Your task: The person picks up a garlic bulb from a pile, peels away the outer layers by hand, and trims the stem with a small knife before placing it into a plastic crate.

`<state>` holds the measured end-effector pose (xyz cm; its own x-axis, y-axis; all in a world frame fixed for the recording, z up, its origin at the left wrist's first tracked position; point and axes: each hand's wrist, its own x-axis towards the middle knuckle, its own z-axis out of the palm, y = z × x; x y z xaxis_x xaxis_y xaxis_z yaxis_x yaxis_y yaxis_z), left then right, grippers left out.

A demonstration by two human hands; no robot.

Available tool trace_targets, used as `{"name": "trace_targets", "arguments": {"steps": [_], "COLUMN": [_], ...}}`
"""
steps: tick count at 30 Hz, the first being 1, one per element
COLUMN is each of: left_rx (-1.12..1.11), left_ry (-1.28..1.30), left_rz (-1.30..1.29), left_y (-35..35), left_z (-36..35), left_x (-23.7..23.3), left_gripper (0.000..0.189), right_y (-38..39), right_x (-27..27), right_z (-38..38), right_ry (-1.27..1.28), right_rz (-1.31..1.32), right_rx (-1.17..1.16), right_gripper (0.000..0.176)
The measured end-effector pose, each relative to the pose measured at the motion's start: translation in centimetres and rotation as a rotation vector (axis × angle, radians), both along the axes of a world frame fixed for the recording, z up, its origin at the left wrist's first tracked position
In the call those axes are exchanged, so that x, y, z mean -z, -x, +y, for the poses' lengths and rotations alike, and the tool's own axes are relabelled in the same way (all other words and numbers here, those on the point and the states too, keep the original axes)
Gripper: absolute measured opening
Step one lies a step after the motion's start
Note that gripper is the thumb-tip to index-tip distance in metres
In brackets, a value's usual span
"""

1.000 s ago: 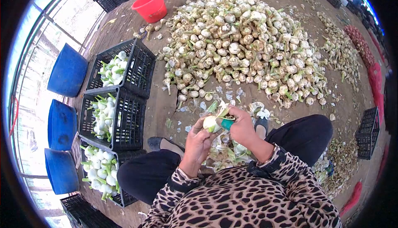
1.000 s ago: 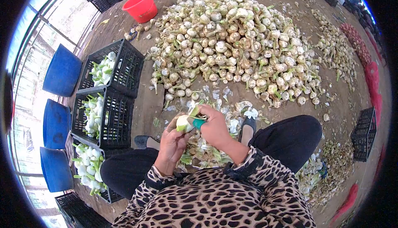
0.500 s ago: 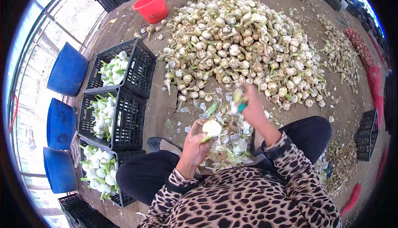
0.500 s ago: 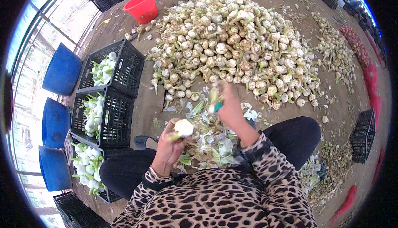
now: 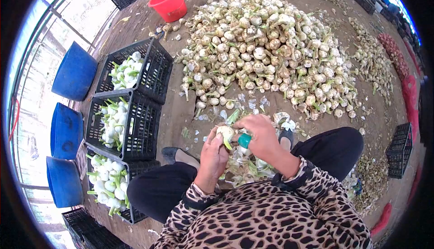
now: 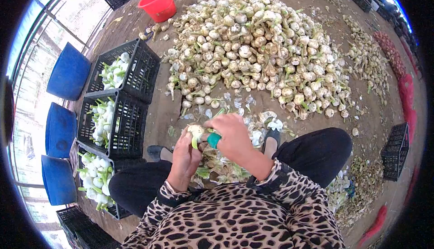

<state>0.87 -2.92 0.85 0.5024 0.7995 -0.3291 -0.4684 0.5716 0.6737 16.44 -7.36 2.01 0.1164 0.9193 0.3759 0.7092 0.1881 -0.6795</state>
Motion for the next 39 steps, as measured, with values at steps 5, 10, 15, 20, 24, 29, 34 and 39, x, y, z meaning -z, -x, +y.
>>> {"name": "trace_targets", "arguments": {"steps": [5, 10, 15, 20, 24, 29, 34, 39], "left_rx": [-0.06, -0.089, -0.031, 0.275, 0.094, 0.029, 0.01, 0.07], "left_ry": [-0.018, -0.004, 0.071, 0.152, 0.157, 0.13, 0.081, 0.161], "left_rz": [0.027, 0.042, 0.056, 0.102, 0.068, 0.019, -0.007, 0.013], "left_y": [0.3, 0.5, 0.8, 0.8, 0.4, 0.5, 0.3, 0.0], "left_z": [0.0, -0.1, 0.0, -0.1, 0.0, 0.2, -0.1, 0.2], "left_x": [0.9, 1.3, 0.9, -0.3, 0.1, 1.1, 1.5, -0.1], "left_gripper": [0.031, 0.029, 0.031, 0.036, 0.032, 0.032, 0.034, 0.034], "right_y": [0.5, 0.8, 0.4, -2.5, -3.0, -0.9, -0.8, -0.7], "right_x": [0.1, -0.2, 0.4, 0.5, 1.5, 0.8, 0.3, -0.3], "right_z": [0.1, 0.1, 0.3, 1.6, 1.3, -0.2, -0.5, -0.8], "right_ry": [-0.113, -0.154, -0.173, -0.059, 0.11, 0.086, -0.127, -0.134], "right_rz": [-0.164, -0.293, -0.346, -0.297, 0.092, 0.15, -0.144, -0.219], "right_rx": [0.017, 0.01, -0.007, 0.086, 0.018, -0.054, -0.07, -0.048], "right_gripper": [0.022, 0.019, 0.013, 0.009, 0.012, 0.023, 0.027, 0.029]}}
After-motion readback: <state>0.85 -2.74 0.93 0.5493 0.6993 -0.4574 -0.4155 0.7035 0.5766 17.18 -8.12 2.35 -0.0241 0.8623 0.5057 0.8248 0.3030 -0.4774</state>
